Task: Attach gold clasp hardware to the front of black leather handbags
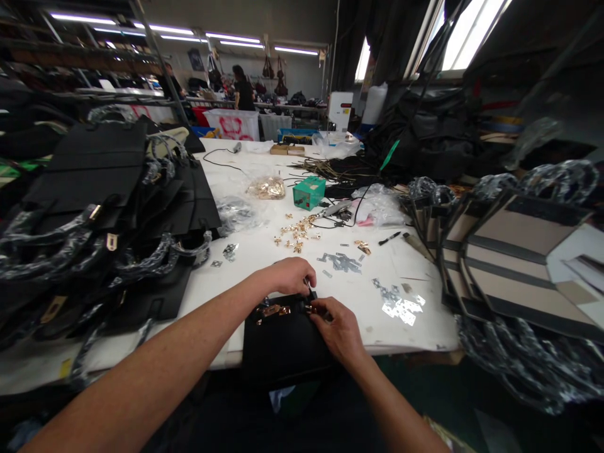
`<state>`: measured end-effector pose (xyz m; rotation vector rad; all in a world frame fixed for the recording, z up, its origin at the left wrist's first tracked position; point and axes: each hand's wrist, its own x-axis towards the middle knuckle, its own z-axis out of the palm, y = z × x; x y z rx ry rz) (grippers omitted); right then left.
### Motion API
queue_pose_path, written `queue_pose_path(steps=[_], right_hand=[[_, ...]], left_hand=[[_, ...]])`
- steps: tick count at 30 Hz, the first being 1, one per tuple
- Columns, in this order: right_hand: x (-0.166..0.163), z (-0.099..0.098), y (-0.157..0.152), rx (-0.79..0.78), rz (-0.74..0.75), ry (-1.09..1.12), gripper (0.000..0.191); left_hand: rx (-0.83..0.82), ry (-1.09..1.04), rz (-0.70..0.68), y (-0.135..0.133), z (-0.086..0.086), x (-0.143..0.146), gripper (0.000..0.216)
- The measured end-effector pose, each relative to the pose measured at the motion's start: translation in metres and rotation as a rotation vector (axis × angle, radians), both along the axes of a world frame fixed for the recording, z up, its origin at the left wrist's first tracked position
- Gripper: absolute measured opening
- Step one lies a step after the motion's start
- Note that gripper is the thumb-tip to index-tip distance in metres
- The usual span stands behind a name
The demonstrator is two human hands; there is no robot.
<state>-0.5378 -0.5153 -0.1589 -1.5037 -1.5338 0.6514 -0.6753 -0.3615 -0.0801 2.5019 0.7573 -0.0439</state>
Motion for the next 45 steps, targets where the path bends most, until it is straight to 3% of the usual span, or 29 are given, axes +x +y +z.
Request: queue_pose_path(steps=[5,10,13,17,20,24,27,30,37,45], right_hand=[[-0.002,-0.005,-0.003,0.120,0.011,-0.149,0.012],[-0.005,-0.008,-0.010,0.430,0.157,-0.342,0.019],[-0.007,-0.009,-0.011,0.487,0.189,-0.392,0.020],[-0.006,-0.008,-0.010,0.417,0.042,-0.424,0.018],[-0.004,-0.005,-0.010,0.326,-0.068,-0.367,0.016],[0.002,0.001,-0.006,0.077,-0.169,-0.053,0.011],[0.010,0.006,0.001,-0.084,-0.179,0.224,0.016],[0.016,0.012,0.005,-0.156,-0.135,0.313,0.019],[0.016,0.030,0.001,-0.132,-0.099,0.082,0.015],[0.021,0.024,-0.006,-0.208,0.009,0.120,0.014]], left_hand=[[-0.209,0.045,0.074,-0.002,0.010,0.009,0.039],[-0.183,0.144,0.223,-0.020,0.015,0.025,0.046],[-0.204,0.138,0.217,-0.032,0.017,0.035,0.054],[-0.232,-0.023,0.258,-0.041,0.021,0.031,0.060],[-0.140,-0.116,0.345,-0.045,0.015,0.010,0.053],[0.072,0.039,0.386,-0.055,-0.004,-0.020,0.036],[0.109,0.121,0.405,-0.056,-0.016,-0.026,0.039],[0.024,0.155,0.409,-0.048,-0.021,-0.020,0.038],[-0.244,0.150,0.363,-0.035,-0.020,-0.015,0.029],[-0.462,0.027,0.470,-0.041,-0.031,-0.017,0.019]])
